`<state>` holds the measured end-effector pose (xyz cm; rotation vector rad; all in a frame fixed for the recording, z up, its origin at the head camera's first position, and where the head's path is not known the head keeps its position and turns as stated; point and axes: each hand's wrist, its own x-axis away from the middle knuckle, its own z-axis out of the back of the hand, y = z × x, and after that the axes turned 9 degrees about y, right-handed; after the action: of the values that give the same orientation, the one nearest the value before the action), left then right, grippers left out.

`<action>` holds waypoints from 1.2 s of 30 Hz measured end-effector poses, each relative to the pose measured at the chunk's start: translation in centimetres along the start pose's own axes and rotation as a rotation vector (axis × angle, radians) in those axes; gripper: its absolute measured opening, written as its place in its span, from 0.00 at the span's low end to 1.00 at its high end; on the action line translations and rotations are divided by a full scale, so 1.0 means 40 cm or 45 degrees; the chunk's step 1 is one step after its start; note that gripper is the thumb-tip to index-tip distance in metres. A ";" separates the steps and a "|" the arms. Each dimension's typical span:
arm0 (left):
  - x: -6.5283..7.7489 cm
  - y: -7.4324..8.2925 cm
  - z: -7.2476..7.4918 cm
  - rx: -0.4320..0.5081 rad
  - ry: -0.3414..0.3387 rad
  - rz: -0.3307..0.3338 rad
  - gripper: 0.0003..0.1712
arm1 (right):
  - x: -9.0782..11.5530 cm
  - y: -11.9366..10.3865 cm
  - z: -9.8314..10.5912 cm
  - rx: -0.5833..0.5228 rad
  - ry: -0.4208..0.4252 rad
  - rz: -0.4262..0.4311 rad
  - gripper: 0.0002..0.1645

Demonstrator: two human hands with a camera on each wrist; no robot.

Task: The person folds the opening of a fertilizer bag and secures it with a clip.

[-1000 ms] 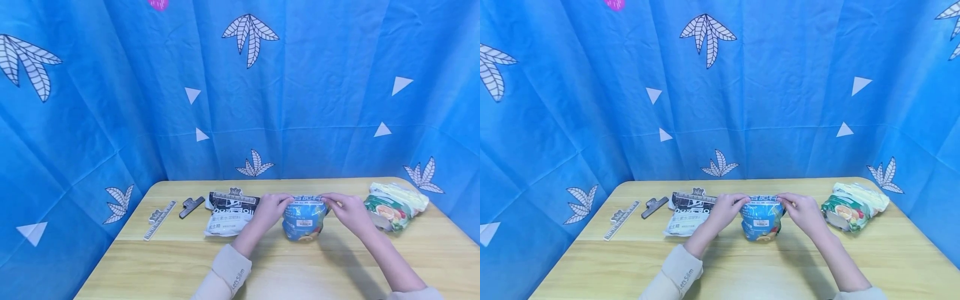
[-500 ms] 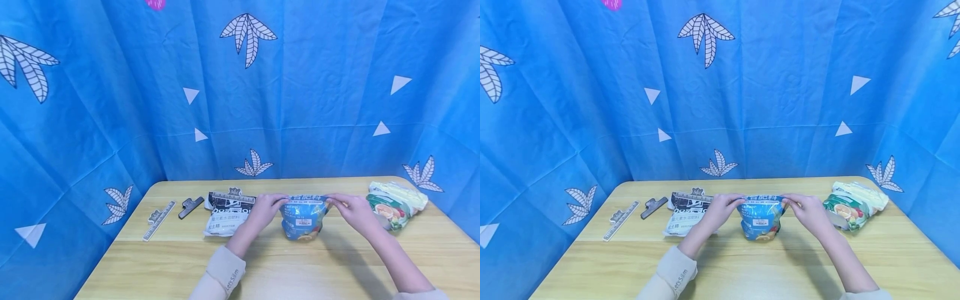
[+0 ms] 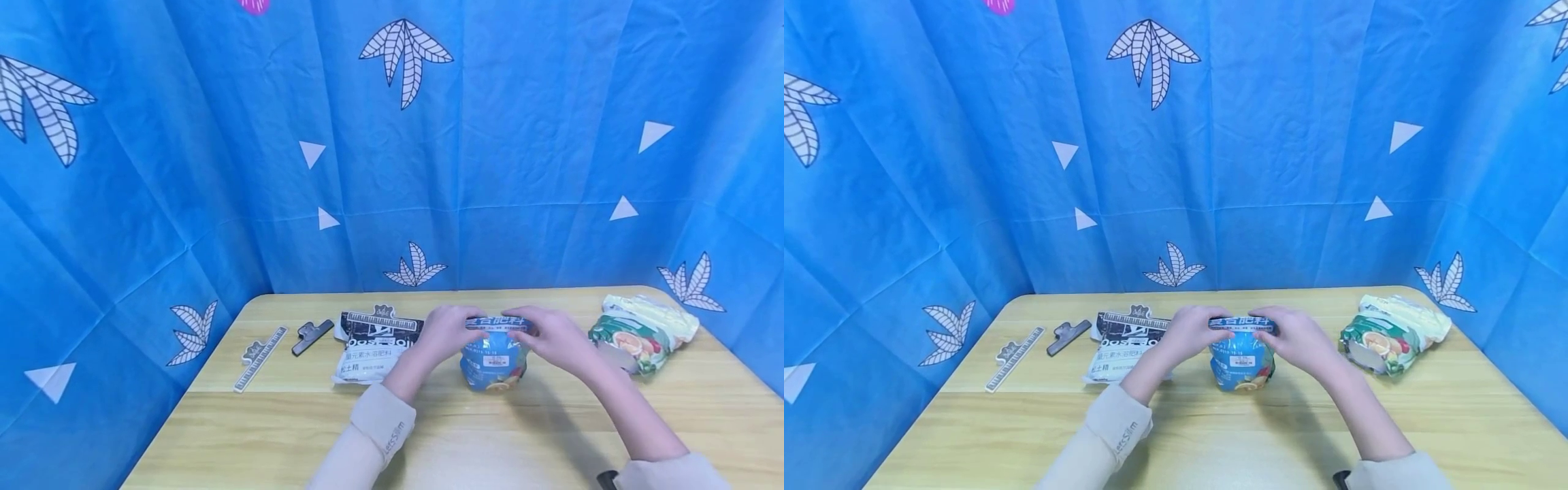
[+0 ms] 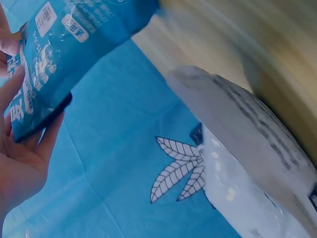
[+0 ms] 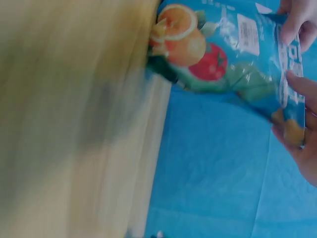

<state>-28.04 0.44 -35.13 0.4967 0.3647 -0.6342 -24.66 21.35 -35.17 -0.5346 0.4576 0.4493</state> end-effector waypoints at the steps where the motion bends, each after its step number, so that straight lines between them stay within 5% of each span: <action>1: -0.005 0.003 -0.002 -0.021 -0.027 -0.004 0.21 | -0.004 -0.003 -0.003 0.012 -0.015 0.008 0.20; 5: -0.011 0.008 -0.013 -0.051 -0.083 0.077 0.20 | -0.010 -0.011 -0.014 0.086 -0.014 -0.003 0.16; 9: -0.006 0.007 -0.021 -0.016 -0.039 0.138 0.16 | -0.009 -0.016 -0.023 0.117 0.063 0.004 0.11; 23: 0.001 0.007 -0.030 -0.098 0.084 -0.014 0.10 | 0.007 0.001 -0.054 0.135 0.326 0.130 0.07; 30: 0.006 0.007 -0.029 -0.081 0.073 0.018 0.10 | 0.007 0.001 -0.057 0.116 0.306 0.143 0.07; 36: 0.011 0.005 -0.040 -0.135 0.090 -0.037 0.12 | 0.016 -0.003 -0.046 0.150 0.240 0.105 0.06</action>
<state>-27.85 1.25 -36.56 0.4141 0.4706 -0.6229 -24.61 20.38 -36.88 -0.4471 0.6847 0.4498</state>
